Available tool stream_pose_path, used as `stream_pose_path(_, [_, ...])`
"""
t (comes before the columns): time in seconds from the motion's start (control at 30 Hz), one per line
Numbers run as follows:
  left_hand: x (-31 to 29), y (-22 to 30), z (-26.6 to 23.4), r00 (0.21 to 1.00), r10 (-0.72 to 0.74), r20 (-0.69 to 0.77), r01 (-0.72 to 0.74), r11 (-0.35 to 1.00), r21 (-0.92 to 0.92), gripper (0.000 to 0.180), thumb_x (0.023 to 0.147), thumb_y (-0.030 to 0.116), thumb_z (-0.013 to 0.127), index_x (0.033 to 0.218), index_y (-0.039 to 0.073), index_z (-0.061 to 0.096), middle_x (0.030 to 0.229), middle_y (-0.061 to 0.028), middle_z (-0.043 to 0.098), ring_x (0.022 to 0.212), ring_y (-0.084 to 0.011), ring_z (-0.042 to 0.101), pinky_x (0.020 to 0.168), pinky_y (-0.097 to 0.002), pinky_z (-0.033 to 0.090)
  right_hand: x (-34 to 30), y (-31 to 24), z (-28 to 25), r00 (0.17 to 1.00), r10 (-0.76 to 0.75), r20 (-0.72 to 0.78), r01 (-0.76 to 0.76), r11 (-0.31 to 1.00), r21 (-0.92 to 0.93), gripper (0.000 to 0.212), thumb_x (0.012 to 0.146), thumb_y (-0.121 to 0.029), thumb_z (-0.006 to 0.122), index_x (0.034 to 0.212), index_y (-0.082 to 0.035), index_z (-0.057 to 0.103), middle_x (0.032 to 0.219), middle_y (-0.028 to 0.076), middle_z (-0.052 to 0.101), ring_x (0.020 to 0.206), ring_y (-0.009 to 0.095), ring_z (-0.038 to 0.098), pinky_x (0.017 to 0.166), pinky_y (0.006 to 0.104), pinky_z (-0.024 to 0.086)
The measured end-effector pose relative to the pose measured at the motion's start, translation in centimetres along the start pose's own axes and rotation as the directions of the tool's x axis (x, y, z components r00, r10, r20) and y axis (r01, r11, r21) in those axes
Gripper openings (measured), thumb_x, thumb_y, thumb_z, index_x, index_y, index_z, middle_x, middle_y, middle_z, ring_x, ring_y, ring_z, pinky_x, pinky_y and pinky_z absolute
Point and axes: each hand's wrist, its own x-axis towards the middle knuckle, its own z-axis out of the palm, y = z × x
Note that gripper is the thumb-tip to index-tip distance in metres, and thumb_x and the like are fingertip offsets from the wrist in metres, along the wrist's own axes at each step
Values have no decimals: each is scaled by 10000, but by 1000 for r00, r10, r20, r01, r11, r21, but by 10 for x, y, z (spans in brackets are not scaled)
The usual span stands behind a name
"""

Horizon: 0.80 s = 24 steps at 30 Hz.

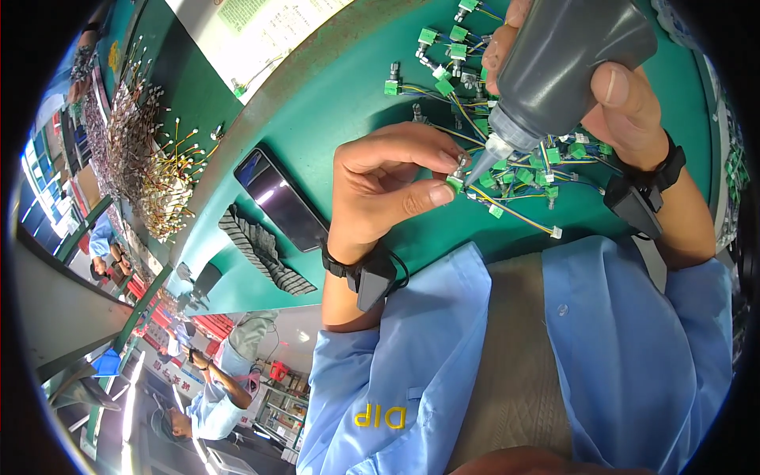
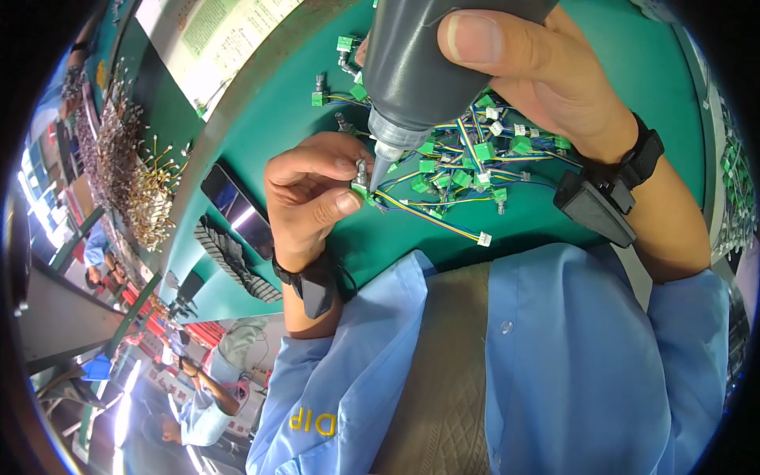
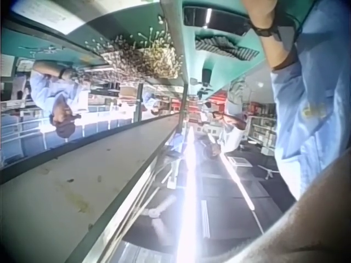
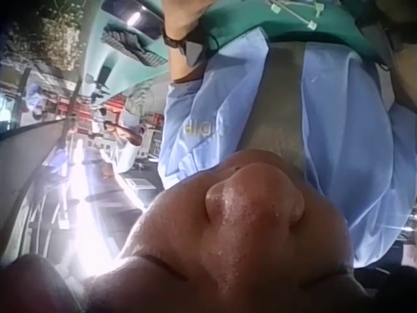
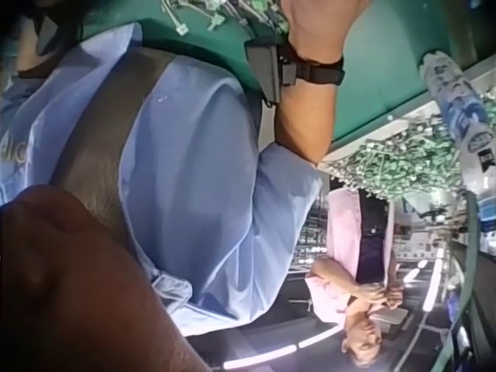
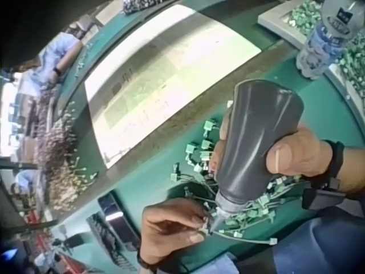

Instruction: The person picks up a wire assembly, applies a substance to the connector from a squeeze bottle, and places it onto a paper sheet, repeating this for several assemblies.

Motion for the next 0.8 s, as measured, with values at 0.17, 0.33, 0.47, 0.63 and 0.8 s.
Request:
stream_pose_path(0.17, [0,-2,1,1000,7,-8,-7,1000,-10,231,743,-85,737,964,-35,692,1007,-185,654,947,-256,644,809,-348,523,3,-7,14,999,32,-30,-33,998,-62,661,801,-330,762,1279,2,447,1135,163,591,1096,358,583,899,502,491])
stream_pose_path(0.33, [0,-5,1,999,49,-7,-49,999,-17,200,755,-93,722,943,-33,690,992,-181,654,934,-259,652,782,-336,534,6,-13,20,996,62,-63,-70,990,-123,667,789,-314,776,1275,6,450,1125,169,594,1082,358,587,895,499,488])
stream_pose_path(0.47, [1,-4,0,998,60,11,-60,998,0,175,762,-99,713,922,-32,686,968,-178,656,932,-259,653,772,-334,532,3,-17,11,993,82,-87,-95,981,-166,672,779,-301,787,1272,10,451,1116,174,598,1071,357,591,892,496,486])
stream_pose_path(0.63, [2,-5,-1,998,63,11,-63,998,-12,163,766,-101,708,909,-28,683,948,-179,657,923,-263,652,766,-340,531,0,-25,18,987,107,-123,-133,966,-221,678,767,-284,800,1268,15,454,1106,180,601,1056,357,596,888,492,483])
stream_pose_path(0.8, [3,-8,-1,995,100,21,-100,995,-27,145,770,-94,711,893,-24,677,920,-178,660,902,-279,649,733,-349,524,-7,4,11,991,-111,-78,117,989,86,691,750,-275,815,1265,14,455,1095,173,603,1056,358,600,893,491,484])
